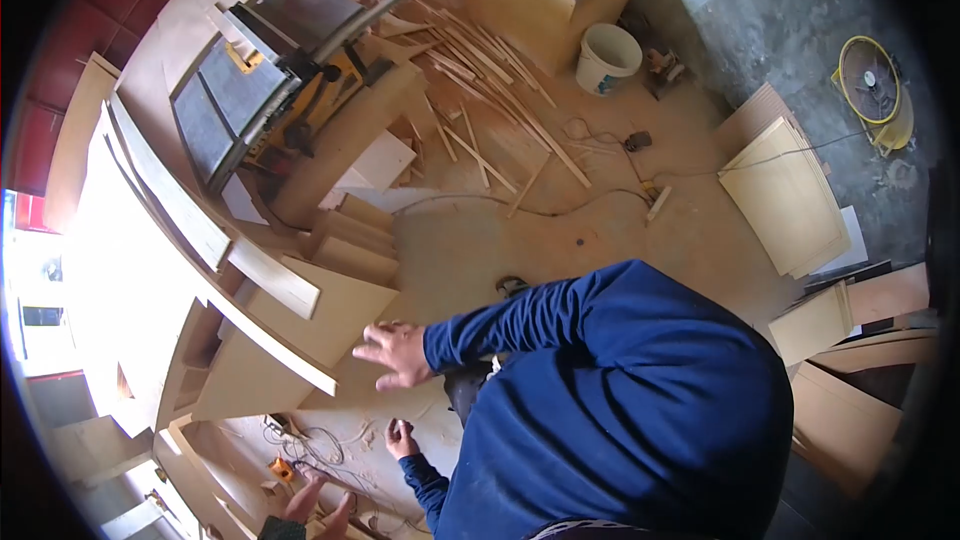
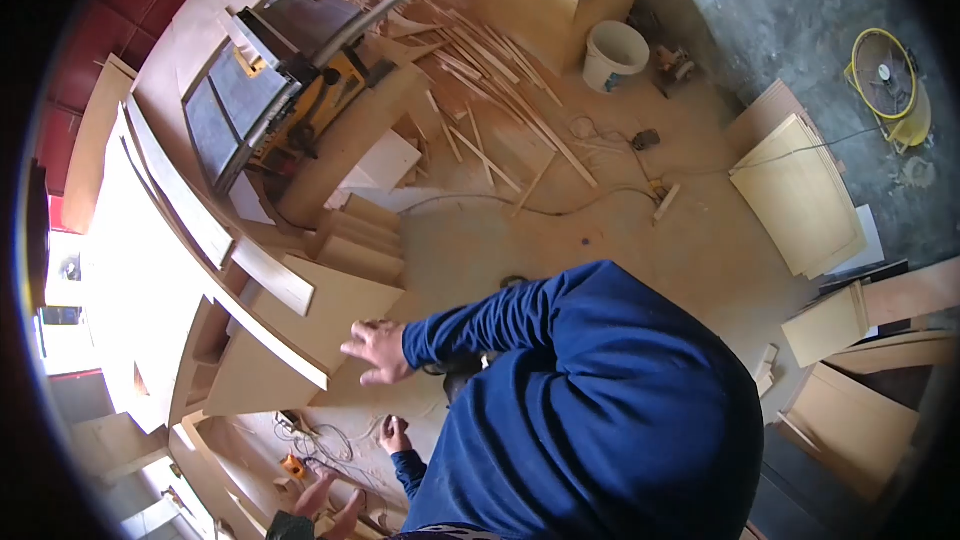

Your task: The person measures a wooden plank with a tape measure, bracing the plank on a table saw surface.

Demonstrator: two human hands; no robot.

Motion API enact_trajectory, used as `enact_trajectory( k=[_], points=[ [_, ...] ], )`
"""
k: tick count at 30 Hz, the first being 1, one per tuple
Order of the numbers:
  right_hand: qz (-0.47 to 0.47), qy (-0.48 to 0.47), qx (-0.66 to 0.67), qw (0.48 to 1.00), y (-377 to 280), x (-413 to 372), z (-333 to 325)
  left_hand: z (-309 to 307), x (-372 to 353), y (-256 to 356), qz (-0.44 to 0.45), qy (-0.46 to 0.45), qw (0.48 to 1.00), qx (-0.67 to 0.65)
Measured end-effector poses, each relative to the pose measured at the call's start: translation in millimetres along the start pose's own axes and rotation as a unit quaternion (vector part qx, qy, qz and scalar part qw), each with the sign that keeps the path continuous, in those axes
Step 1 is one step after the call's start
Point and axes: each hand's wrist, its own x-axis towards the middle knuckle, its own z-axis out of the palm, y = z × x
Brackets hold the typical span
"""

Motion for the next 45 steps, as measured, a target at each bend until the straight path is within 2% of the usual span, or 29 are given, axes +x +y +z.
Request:
enact_trajectory(
  k=[3,5,6,10,11,12,14,15,17,18,21,26,28,32,34,35,36,37,38,40,43,45],
  points=[
    [-0.021,0.032,-0.037,0.999,-30.4,37.2,10.4,-32.4,82.7,36.2,0.119,-0.007,0.993,0.027],
    [-0.003,0.049,-0.059,0.997,-39.4,62.4,27.9,-49.7,141.9,66.0,0.122,0.037,0.992,0.013],
    [0.015,0.063,-0.076,0.995,-45.9,74.3,35.9,-59.9,168.5,81.9,0.158,0.034,0.986,0.034],
    [0.199,-0.050,0.003,0.979,-66.0,113.4,48.7,-89.9,255.3,148.7,0.248,0.043,0.967,0.049],
    [0.222,-0.053,-0.003,0.974,-61.7,120.2,61.4,-102.1,280.6,157.3,0.238,0.056,0.966,0.079],
    [0.223,0.002,-0.006,0.975,-61.0,122.9,73.8,-107.8,294.4,175.4,0.236,0.056,0.967,0.074],
    [0.239,0.051,0.067,0.967,-46.0,130.0,96.3,-119.0,319.2,210.6,0.318,0.127,0.901,0.268],
    [0.240,0.047,0.063,0.967,-51.1,133.0,92.5,-122.8,331.6,220.6,0.316,0.128,0.903,0.263],
    [0.308,0.028,0.082,0.947,-59.4,138.0,80.7,-128.8,358.0,237.2,0.327,0.136,0.861,0.366],
    [0.310,0.035,0.069,0.947,-56.4,138.5,77.8,-127.5,374.0,240.1,0.334,0.135,0.863,0.354],
    [0.293,0.058,0.025,0.954,-57.6,137.5,84.2,-133.6,410.0,236.4,0.259,0.102,0.851,0.445],
    [0.360,0.005,0.034,0.932,-81.4,149.7,63.1,-128.0,439.7,230.3,0.238,0.081,0.846,0.470],
    [0.383,-0.016,-0.014,0.923,-76.6,150.1,65.9,-124.6,448.7,228.3,0.163,0.067,0.857,0.484],
    [0.393,-0.009,-0.003,0.920,-61.4,150.7,80.4,-126.2,450.9,242.1,0.108,0.017,0.860,0.498],
    [0.374,0.026,-0.049,0.926,-54.2,143.9,93.2,-130.5,461.0,227.6,0.092,-0.009,0.824,0.560],
    [0.374,0.053,-0.085,0.922,-60.4,143.2,89.5,-133.8,477.2,214.4,0.134,-0.077,0.807,0.571],
    [0.365,0.067,-0.112,0.922,-64.4,144.8,87.5,-135.1,495.7,195.4,0.200,-0.176,0.711,0.651],
    [0.397,0.048,-0.057,0.915,-72.5,150.0,80.1,-137.3,460.2,220.1,0.188,-0.136,0.761,0.606],
    [0.429,0.032,-0.009,0.903,-75.9,155.6,73.4,-128.0,474.0,192.9,0.134,-0.030,0.783,0.606],
    [0.377,0.068,-0.056,0.922,-74.8,153.7,80.2,-126.6,463.9,195.1,0.116,-0.015,0.809,0.576],
    [0.390,0.061,-0.054,0.917,-75.7,156.8,83.2,-128.3,456.2,188.1,0.091,0.007,0.816,0.571],
    [0.371,0.057,-0.052,0.926,-81.9,160.1,78.2,-127.7,455.3,184.4,0.127,0.034,0.823,0.553]
  ],
)
